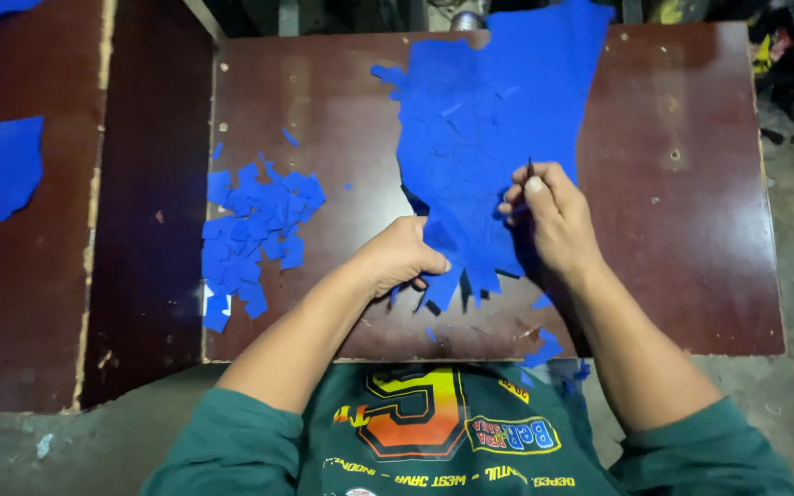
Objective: Cutting out small pattern pieces from a blue fabric sheet using small scissors on a workbench.
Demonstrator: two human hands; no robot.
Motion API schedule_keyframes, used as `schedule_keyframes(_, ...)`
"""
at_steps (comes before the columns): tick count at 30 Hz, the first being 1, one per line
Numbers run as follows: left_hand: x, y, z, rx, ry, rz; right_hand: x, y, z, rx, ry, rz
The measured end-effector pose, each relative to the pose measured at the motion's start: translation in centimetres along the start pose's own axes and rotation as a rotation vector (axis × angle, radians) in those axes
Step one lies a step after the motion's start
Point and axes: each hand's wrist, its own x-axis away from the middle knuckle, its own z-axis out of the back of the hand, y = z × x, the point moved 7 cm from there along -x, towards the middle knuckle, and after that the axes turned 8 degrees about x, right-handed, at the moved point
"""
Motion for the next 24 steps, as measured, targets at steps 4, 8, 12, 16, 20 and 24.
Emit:
schedule_keyframes(4,-0.1,-0.1,2.3,0.062,0.076,-0.088,3.0,1.5,-0.6,-0.001,0.133,-0.11)
schedule_keyframes(8,1.6,0.1,4.4,0.099,0.355,-0.182,6.7,-0.3,-1.2,0.039,0.343,-0.135)
schedule_keyframes(12,7.4,1.8,4.2,0.301,0.513,-0.142,8.3,-0.8,-1.9,0.07,0.421,-0.044)
schedule_keyframes(16,8.4,-0.4,3.6,0.499,0.464,-0.081,8.5,-0.2,-1.9,0.024,0.426,0.019)
schedule_keyframes(20,7.0,-1.4,3.0,0.266,0.37,-0.013,8.7,0.0,-2.1,0.004,0.427,0.062)
schedule_keyframes(24,3.6,-1.4,4.5,-0.233,0.493,-0.079,8.4,-0.2,-2.3,-0.02,0.392,0.048)
